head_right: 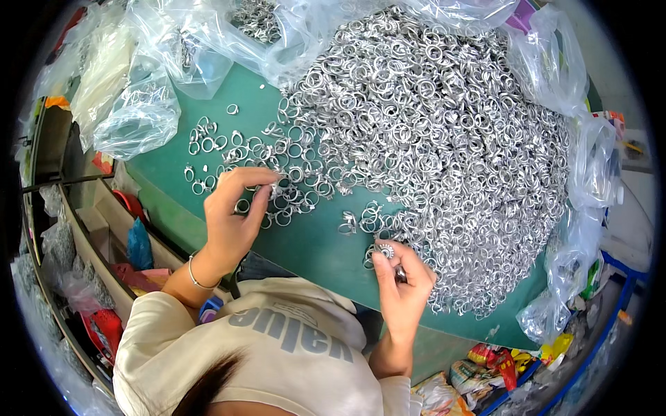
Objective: The person picks up and sorts through a large pile of small metal split rings on a green workbench by hand, grouping some together and moving others into plastic bags.
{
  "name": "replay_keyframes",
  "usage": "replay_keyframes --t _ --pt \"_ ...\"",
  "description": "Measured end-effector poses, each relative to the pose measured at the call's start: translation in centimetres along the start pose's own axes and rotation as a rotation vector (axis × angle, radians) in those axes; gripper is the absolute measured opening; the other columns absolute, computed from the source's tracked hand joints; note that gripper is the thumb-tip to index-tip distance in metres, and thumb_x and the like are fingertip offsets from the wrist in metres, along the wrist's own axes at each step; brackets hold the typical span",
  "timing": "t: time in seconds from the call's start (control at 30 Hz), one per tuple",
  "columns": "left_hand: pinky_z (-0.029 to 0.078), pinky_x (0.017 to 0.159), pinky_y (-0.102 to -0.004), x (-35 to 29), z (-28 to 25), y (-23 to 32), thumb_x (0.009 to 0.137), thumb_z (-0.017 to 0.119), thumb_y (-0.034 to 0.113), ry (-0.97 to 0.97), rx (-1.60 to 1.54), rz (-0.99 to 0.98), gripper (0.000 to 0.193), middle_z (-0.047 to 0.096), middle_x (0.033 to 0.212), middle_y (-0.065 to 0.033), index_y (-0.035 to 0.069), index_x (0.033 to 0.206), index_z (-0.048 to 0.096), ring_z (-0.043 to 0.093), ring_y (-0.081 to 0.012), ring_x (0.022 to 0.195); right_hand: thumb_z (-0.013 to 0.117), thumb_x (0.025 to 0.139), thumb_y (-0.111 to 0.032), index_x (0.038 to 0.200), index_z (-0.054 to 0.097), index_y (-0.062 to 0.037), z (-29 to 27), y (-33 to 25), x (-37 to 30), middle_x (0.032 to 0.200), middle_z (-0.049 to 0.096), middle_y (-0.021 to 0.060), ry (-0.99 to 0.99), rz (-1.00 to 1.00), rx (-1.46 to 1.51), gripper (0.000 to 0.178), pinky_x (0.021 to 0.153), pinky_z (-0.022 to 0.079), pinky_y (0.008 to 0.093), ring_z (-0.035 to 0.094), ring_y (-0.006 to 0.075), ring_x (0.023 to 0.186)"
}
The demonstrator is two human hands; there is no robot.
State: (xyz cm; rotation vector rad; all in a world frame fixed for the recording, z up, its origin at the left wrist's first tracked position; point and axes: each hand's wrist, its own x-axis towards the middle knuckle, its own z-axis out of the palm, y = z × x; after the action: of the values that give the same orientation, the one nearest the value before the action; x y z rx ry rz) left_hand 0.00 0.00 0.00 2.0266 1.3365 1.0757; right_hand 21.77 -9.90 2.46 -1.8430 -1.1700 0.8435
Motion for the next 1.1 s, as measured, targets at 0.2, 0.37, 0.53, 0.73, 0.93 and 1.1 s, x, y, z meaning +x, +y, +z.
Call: replay_keyframes --t 0.2,0.37,0.53,0.73,0.93,1.1 --pt "0.044 0.068 -0.0274 1.4 -1.3 -1.5 0.071 0.062 -0.012 0.136 0.071 0.086 0.024 0.064 0.083 -0.0081 0.003 0.089 0.063 0.059 -0.0198 0.075 0.068 0.078 -0.001 0.092 0.065 0.0002 0.9 -0.3 0.1 0.054 0.046 -0.0003 0.057 -0.091 -0.124 0.014 0.045 0.031 0.0205 0.039 0.0052 0.048" --pt "0.045 0.067 -0.0283 1.8 -1.6 -1.3 0.072 0.062 -0.013 0.128 -0.01 -0.047 0.026 0.061 0.087 -0.0096 0.001 0.093 0.06 0.057 -0.0207 0.072 0.068 0.078 0.0 0.093 0.064 0.0007 1.7 -0.2 0.0 0.054 0.049 0.0019 0.043 -0.107 -0.169 0.016 0.045 0.034 0.0215 0.044 0.0062 0.048" --pt "0.045 0.067 -0.026 1.1 -2.9 -1.3 0.074 0.059 -0.012 0.1 -0.063 -0.037 0.024 0.062 0.091 -0.0086 0.001 0.094 0.063 0.058 -0.018 0.077 0.067 0.078 0.0 0.094 0.064 0.0008 1.7 -0.1 -0.1 0.054 0.047 0.0019 0.035 -0.115 -0.19 0.015 0.044 0.033 0.0218 0.042 0.0063 0.047" --pt "0.039 0.078 -0.0352 1.0 -2.4 -2.4 0.07 0.067 -0.003 -0.032 0.249 0.03 0.026 0.057 0.1 -0.0062 0.008 0.094 0.065 0.052 -0.0247 0.09 0.068 0.077 0.001 0.093 0.066 0.001 1.9 -0.4 0.2 0.053 0.045 0.0017 -0.009 -0.107 -0.162 0.017 0.044 0.032 0.0212 0.04 0.0056 0.047" --pt "0.031 0.08 -0.037 1.3 0.4 -0.5 0.069 0.072 0.01 -0.226 0.28 0.11 0.03 0.052 0.103 -0.0042 0.009 0.096 0.059 0.047 -0.0236 0.094 0.07 0.074 0.001 0.097 0.067 -0.0013 3.0 -1.7 0.9 0.055 0.046 0.0001 -0.149 -0.103 -0.04 0.024 0.045 0.032 0.0205 0.039 0.005 0.049" --pt "0.031 0.082 -0.0363 1.1 -0.5 -1.8 0.068 0.071 0.004 -0.253 0.167 0.13 0.024 0.054 0.1 -0.004 0.009 0.086 0.055 0.049 -0.0232 0.093 0.069 0.075 0.002 0.097 0.067 -0.001 2.7 -1.6 1.0 0.053 0.046 -0.0007 -0.115 -0.066 -0.055 0.022 0.045 0.031 0.0198 0.039 0.004 0.049"
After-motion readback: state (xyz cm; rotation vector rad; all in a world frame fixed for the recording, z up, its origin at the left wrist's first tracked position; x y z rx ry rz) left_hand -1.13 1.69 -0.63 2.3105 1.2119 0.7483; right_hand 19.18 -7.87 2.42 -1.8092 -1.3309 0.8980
